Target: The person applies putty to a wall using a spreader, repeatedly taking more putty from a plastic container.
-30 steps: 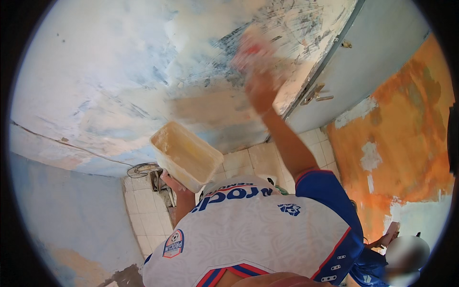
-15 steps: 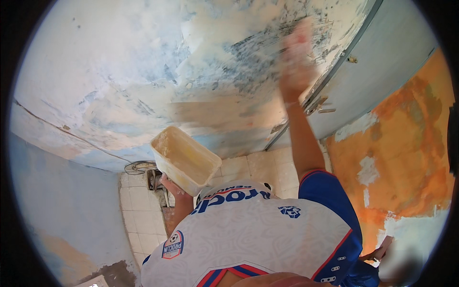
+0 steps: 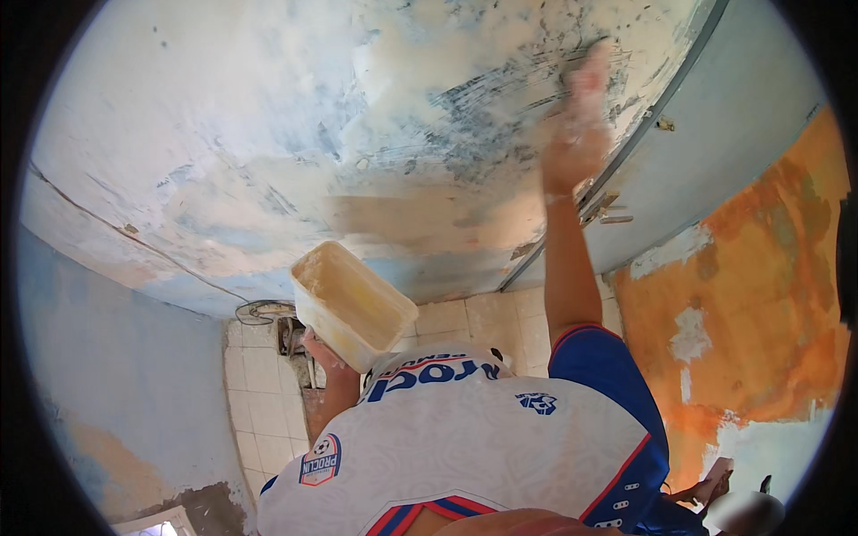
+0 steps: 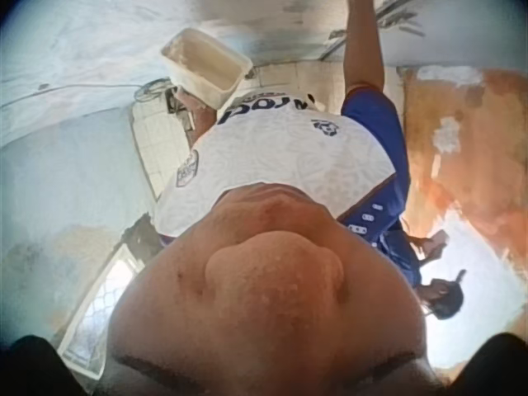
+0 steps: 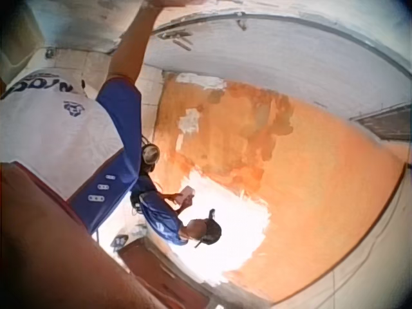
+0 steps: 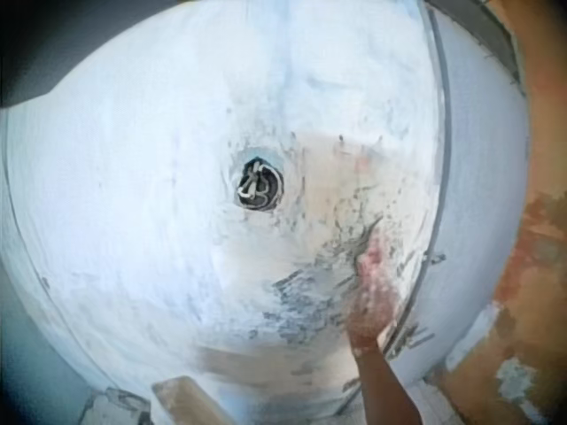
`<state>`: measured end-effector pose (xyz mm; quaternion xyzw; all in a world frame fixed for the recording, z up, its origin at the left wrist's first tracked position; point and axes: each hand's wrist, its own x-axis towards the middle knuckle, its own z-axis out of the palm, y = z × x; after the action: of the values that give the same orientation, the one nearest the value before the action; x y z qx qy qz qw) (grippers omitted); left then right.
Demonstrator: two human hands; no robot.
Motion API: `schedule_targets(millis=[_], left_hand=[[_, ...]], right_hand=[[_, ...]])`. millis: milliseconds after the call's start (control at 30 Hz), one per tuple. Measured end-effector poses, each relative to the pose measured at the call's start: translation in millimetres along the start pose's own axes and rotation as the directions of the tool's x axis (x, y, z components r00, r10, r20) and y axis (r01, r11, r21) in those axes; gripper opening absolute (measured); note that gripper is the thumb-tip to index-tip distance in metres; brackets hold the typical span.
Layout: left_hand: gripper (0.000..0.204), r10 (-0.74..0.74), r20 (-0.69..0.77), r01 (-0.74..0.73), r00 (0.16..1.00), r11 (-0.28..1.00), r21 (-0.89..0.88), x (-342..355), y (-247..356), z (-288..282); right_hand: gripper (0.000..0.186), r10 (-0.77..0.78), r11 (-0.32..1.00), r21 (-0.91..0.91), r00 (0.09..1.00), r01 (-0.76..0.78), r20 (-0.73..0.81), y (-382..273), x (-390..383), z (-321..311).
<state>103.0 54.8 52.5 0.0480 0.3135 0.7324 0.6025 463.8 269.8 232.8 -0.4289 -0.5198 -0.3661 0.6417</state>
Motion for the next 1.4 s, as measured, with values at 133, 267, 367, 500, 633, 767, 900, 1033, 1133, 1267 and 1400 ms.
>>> schedule_targets(millis=[133,267,367,500,633,767,900,1033,1133,1267,1400], left_hand=[[0.054,0.052,-0.005,-0.052,0.999,0.998,-0.026,4,5,2],[0.054,0.062,0.161,-0.058,0.985,0.998,-0.031,4,16,-12],[0.057,0.063,0.208,-0.066,0.976,0.998,0.004,10,25,-36],[0.06,0.026,0.061,-0.022,0.998,0.997,-0.074,1,30,-45],[0.057,0.036,0.065,-0.029,0.997,0.995,-0.1,-13,55,-40],[0.06,0.019,0.09,-0.007,0.996,0.991,-0.136,-23,92,-77],[0.065,0.043,0.061,-0.037,0.997,0.995,-0.098,-47,132,-94],[0.065,0.031,0.049,-0.025,0.998,0.994,-0.107,-62,165,-140],[0.06,0.016,0.094,-0.001,0.995,0.989,-0.15,-75,188,-159],[0.054,-0.016,0.15,0.048,0.989,0.976,-0.214,-97,217,-168],[0.057,-0.066,0.153,0.102,0.986,0.963,-0.247,-115,240,-183]], right_hand=[[0.039,-0.24,0.969,0.179,0.835,0.172,0.496,-84,-95,-21],[0.032,0.102,0.954,0.205,0.88,-0.218,0.465,-83,-85,-21],[0.034,0.305,0.911,0.246,0.943,-0.33,0.133,-52,-41,-17],[0.038,0.367,0.922,0.111,0.928,-0.371,0.061,-45,-24,-5],[0.039,0.189,0.934,0.179,0.852,-0.31,0.488,-127,-121,-8],[0.028,0.193,0.527,0.178,0.322,-0.831,0.927,-227,-142,-46],[0.036,0.301,-0.121,0.089,0.049,-0.989,0.952,-275,-162,-75],[0.047,0.296,-0.595,0.157,-0.033,-0.788,0.955,-324,-154,-113],[0.051,0.104,-0.62,0.094,0.037,-0.779,0.994,-325,-178,-150],[0.047,0.272,-0.625,0.083,-0.117,-0.776,0.955,-370,-173,-169],[0.043,0.323,-0.587,0.089,-0.131,-0.805,0.937,-394,-186,-184]])
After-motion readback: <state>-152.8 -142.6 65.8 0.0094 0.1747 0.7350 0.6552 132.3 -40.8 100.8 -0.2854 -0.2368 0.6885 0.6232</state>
